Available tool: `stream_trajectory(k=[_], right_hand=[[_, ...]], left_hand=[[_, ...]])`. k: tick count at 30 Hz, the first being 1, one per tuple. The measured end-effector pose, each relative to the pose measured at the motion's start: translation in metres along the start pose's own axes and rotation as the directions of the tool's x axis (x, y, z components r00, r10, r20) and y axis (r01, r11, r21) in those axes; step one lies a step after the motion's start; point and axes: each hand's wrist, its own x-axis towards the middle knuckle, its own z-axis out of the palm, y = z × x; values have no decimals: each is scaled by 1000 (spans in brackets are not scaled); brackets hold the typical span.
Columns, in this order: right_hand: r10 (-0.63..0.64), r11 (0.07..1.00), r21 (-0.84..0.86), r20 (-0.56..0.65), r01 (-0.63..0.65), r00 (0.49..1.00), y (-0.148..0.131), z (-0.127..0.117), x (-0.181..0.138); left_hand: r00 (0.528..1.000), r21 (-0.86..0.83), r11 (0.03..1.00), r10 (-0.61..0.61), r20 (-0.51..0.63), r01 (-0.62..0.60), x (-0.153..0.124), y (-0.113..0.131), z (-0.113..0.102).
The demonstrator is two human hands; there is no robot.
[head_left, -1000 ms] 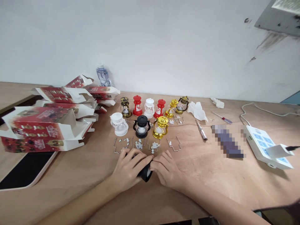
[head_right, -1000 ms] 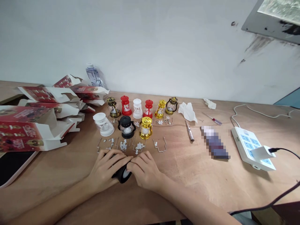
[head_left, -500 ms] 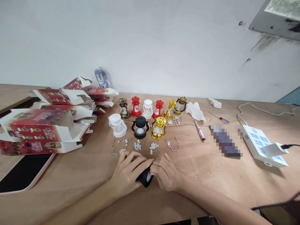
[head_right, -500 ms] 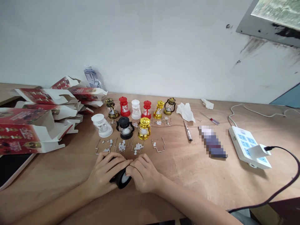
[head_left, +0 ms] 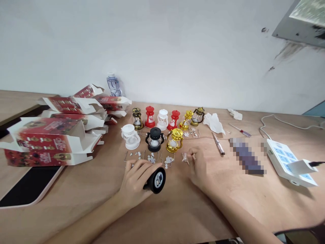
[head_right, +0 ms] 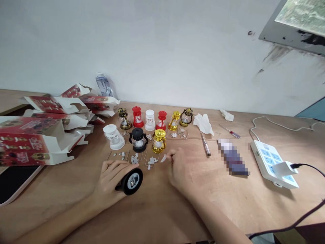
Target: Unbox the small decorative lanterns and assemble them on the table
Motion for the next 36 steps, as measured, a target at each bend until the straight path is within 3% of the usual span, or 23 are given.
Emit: stream_trajectory(k=[3, 6, 8, 11, 14, 16, 19, 29, 36], right_hand=[[145, 952, -288, 116, -107, 983, 30, -7, 8], [236, 839, -542, 281, -50, 930, 45, -12, 12], [246, 815, -579, 329, -11, 912, 45, -12, 12], [147, 902, -432, 268, -18, 952, 30, -11, 11], [-13, 993, -110, 153, 31, 988, 0, -10, 6], [-143, 988, 77, 153, 132, 978, -22, -8, 1], [-277, 946, 211, 139, 245, 951, -47, -4, -6], [-399, 905, 250, 224, 343, 889, -51, 2, -8], [-420, 908, 155, 308, 390, 854, -53, 1, -7]], left_hand=[[999, -8, 999, -43, 6, 43, 1, -4, -2], [997, -10, 997, -81, 7, 82, 3, -6, -4], [995, -7, 995, -95, 11, 95, 4, -7, -5], [996, -2, 996, -84, 14, 84, 4, -6, -5], [999, -5, 999, -37, 33, 37, 2, -3, -3], [999, -17, 1000, -3, 53, 4, 0, -1, 0], [997, -29, 999, 45, 69, -43, -3, 1, 6], [986, 7, 993, 113, 122, -115, -3, 1, 6], [980, 38, 989, 137, 144, -144, -4, -1, 9]])
